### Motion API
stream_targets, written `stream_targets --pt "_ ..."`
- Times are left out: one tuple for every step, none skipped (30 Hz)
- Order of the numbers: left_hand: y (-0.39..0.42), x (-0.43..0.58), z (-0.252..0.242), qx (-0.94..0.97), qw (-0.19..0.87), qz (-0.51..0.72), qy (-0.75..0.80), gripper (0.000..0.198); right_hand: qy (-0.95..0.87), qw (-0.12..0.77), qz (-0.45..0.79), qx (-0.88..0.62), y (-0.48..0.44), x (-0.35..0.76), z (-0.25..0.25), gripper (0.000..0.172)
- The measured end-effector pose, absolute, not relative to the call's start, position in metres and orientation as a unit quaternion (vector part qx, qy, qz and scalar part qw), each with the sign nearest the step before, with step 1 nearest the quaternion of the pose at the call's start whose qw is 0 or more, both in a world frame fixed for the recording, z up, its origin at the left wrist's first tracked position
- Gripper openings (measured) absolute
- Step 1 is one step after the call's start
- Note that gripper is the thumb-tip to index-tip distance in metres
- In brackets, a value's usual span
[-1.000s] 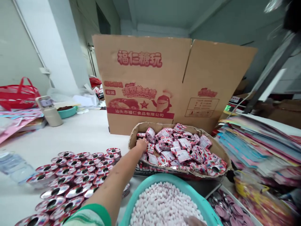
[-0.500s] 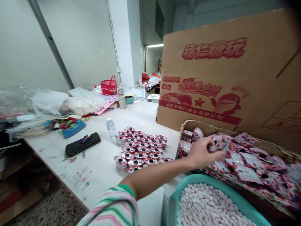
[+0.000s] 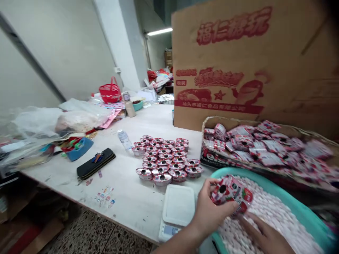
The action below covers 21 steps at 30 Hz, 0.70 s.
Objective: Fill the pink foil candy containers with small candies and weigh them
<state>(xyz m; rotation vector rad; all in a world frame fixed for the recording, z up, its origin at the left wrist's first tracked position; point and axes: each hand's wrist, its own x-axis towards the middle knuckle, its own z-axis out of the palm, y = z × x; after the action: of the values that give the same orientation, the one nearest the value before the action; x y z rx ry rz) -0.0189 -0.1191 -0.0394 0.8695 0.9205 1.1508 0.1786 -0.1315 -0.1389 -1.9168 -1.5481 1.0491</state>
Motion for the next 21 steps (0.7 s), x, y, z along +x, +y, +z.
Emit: stream_targets --pt "-0.12 -0.019 -0.036 0.414 0.638 0.5 0.415 0.051 -0.546 0.252 0.41 -0.686 -0.132 0.177 -0.132 0.043" --pt "-0.12 -0.019 -0.033 0.444 0.618 0.494 0.422 0.049 -0.533 0.275 0.439 -0.669 -0.132 0.175 -0.126 0.042" --pt "-0.119 -0.019 -0.031 0.473 0.597 0.486 0.428 0.046 -0.513 0.3 0.464 -0.657 -0.133 0.173 -0.119 0.041" --pt "-0.119 -0.018 -0.029 0.501 0.576 0.478 0.435 0.044 -0.483 0.328 0.489 -0.648 -0.133 0.171 -0.113 0.039" --pt "-0.118 -0.016 -0.029 0.527 0.557 0.468 0.44 0.042 -0.441 0.364 0.516 -0.638 -0.133 0.169 -0.108 0.038" --pt "-0.117 -0.015 -0.029 0.55 0.54 0.458 0.443 0.041 -0.388 0.404 0.543 -0.626 -0.133 0.168 -0.104 0.034" --pt "-0.117 -0.014 -0.03 0.571 0.524 0.448 0.445 0.041 -0.326 0.444 0.569 -0.611 -0.133 0.167 -0.1 0.029" --pt "-0.117 -0.013 -0.032 0.589 0.51 0.441 0.445 0.04 -0.255 0.477 0.595 -0.594 -0.133 0.167 -0.096 0.025" --pt "-0.117 -0.011 -0.033 0.606 0.496 0.435 0.444 0.04 -0.177 0.502 0.628 -0.568 -0.132 0.169 -0.094 0.022" --pt "-0.117 -0.01 -0.035 0.622 0.48 0.432 0.444 0.039 -0.102 0.518 0.661 -0.533 -0.13 0.171 -0.091 0.02" --pt "-0.118 -0.009 -0.037 0.638 0.462 0.429 0.442 0.039 -0.037 0.529 0.689 -0.494 -0.129 0.175 -0.088 0.02" --pt "-0.118 -0.008 -0.039 0.655 0.443 0.426 0.44 0.038 0.012 0.538 0.71 -0.454 -0.127 0.179 -0.085 0.021" --pt "-0.12 -0.007 -0.041 0.673 0.425 0.421 0.436 0.037 0.042 0.55 0.722 -0.418 -0.125 0.183 -0.082 0.022" --pt "-0.121 -0.006 -0.042 0.69 0.41 0.414 0.429 0.037 0.057 0.566 0.724 -0.39 -0.123 0.187 -0.078 0.023" --pt "-0.123 -0.004 -0.044 0.706 0.399 0.405 0.422 0.037 0.063 0.583 0.718 -0.374 -0.122 0.19 -0.073 0.024" --pt "-0.124 -0.003 -0.045 0.721 0.391 0.394 0.414 0.037 0.065 0.599 0.711 -0.363 -0.121 0.192 -0.067 0.024" --pt "-0.126 -0.002 -0.046 0.737 0.384 0.38 0.406 0.037 0.068 0.611 0.706 -0.351 -0.12 0.194 -0.061 0.024" --pt "-0.128 0.0 -0.047 0.752 0.375 0.365 0.401 0.038 0.071 0.622 0.702 -0.341 -0.119 0.195 -0.055 0.024" --pt "-0.129 0.001 -0.048 0.767 0.362 0.349 0.399 0.039 0.072 0.631 0.697 -0.333 -0.118 0.195 -0.049 0.023" --pt "-0.131 0.002 -0.048 0.781 0.346 0.333 0.399 0.039 0.071 0.64 0.692 -0.327 -0.118 0.194 -0.043 0.022" --pt "-0.132 0.004 -0.048 0.794 0.329 0.318 0.401 0.04 0.069 0.649 0.685 -0.324 -0.118 0.193 -0.039 0.02"
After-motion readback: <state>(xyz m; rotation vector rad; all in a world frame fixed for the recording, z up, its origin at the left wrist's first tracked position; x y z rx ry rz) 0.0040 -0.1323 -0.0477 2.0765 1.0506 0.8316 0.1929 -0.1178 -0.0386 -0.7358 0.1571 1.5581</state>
